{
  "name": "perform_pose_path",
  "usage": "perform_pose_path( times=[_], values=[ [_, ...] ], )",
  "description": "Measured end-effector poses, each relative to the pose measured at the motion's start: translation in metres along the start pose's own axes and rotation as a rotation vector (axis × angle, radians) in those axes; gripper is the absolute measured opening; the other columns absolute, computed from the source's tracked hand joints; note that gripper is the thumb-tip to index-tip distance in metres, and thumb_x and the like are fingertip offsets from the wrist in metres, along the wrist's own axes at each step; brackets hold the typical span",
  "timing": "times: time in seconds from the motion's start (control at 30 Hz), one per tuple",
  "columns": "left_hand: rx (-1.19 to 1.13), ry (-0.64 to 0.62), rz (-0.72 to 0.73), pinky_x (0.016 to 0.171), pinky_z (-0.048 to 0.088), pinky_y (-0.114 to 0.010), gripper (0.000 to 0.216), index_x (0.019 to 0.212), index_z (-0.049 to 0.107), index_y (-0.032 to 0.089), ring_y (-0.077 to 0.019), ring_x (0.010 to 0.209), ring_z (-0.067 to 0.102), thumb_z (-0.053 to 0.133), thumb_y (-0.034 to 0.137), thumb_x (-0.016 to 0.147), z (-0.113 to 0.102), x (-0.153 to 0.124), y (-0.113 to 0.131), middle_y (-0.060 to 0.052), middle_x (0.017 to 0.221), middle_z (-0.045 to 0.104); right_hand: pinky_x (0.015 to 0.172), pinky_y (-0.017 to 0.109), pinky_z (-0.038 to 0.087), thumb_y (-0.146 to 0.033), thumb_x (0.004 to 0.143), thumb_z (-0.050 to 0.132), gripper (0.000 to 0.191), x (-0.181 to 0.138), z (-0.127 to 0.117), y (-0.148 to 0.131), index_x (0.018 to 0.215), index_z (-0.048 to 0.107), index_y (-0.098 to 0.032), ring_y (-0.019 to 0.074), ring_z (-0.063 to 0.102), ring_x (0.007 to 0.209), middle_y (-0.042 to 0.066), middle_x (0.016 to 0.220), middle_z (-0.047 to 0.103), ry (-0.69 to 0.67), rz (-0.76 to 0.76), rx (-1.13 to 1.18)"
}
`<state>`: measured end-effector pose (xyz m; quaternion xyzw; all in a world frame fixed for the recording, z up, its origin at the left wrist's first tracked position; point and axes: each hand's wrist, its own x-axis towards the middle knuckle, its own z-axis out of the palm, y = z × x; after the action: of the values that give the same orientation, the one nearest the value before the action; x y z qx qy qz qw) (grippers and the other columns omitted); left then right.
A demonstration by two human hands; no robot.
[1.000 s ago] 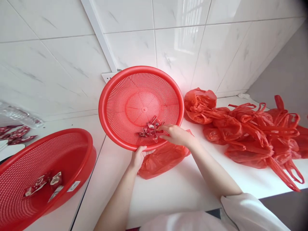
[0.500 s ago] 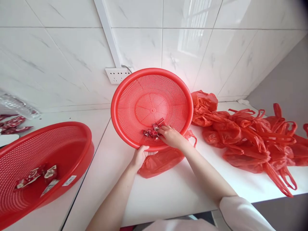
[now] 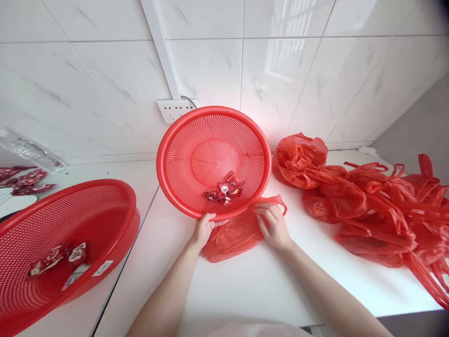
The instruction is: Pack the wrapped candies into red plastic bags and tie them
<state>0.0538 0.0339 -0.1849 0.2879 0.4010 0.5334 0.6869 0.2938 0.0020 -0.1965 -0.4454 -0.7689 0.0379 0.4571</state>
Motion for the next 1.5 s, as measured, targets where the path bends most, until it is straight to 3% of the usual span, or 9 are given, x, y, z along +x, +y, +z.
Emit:
perform_pose_path(
  times=[0.17, 0.53, 0.8, 1.13, 1.5],
  values=[
    [0.035, 0.013, -0.043, 0.086, 0.056, -0.052, 0.022, 0.08, 0.07, 0.01, -0.0322, 0.093, 0.069, 0.064, 0.023, 0.063, -0.01, 0.0, -0.004, -0.009, 0.082, 0.074, 0.086, 0.043, 0.048, -0.009, 0.089, 0.05, 0.025, 0.001, 0.003, 0.006, 0.108, 0.059, -0.023, 0.0237, 0.059, 0.1, 0.009, 0.106, 0.064, 0.009, 0.02, 0.1],
    [0.052, 0.04, -0.151, 0.087, 0.055, -0.047, 0.031, 0.09, 0.073, 0.011, -0.0353, 0.105, 0.065, 0.066, 0.027, 0.065, -0.019, -0.005, -0.003, -0.011, 0.096, 0.075, 0.076, 0.039, 0.051, -0.005, 0.086, 0.05, 0.028, -0.005, -0.003, 0.012, 0.107, 0.058, -0.021, 0.0216, 0.061, 0.089, 0.007, 0.092, 0.064, 0.065, 0.091, 0.086],
    [0.094, 0.04, -0.195, 0.087, 0.055, -0.047, 0.025, 0.079, 0.074, 0.011, -0.0377, 0.104, 0.065, 0.067, 0.029, 0.063, -0.018, -0.009, -0.002, -0.013, 0.088, 0.075, 0.07, 0.039, 0.05, -0.005, 0.085, 0.051, 0.027, -0.006, -0.002, 0.015, 0.105, 0.058, -0.021, 0.0217, 0.061, 0.081, 0.006, 0.087, 0.063, 0.095, 0.101, 0.054],
    [0.04, 0.067, -0.086, 0.082, 0.058, -0.048, 0.026, 0.089, 0.07, 0.01, -0.0312, 0.093, 0.069, 0.067, 0.023, 0.067, -0.006, -0.004, -0.004, -0.009, 0.09, 0.074, 0.07, 0.035, 0.049, -0.009, 0.088, 0.049, 0.021, -0.006, -0.005, 0.009, 0.101, 0.059, -0.022, 0.0192, 0.062, 0.077, 0.005, 0.085, 0.066, 0.044, 0.02, 0.086],
    [0.083, 0.028, -0.052, 0.079, 0.06, -0.048, 0.016, 0.079, 0.067, 0.01, -0.0272, 0.083, 0.07, 0.059, 0.019, 0.069, -0.006, 0.002, -0.004, -0.008, 0.076, 0.072, 0.08, 0.034, 0.048, -0.017, 0.092, 0.046, 0.017, -0.003, -0.009, 0.023, 0.099, 0.061, -0.02, 0.0195, 0.064, 0.085, 0.006, 0.092, 0.069, 0.047, 0.102, 0.055]
  ],
)
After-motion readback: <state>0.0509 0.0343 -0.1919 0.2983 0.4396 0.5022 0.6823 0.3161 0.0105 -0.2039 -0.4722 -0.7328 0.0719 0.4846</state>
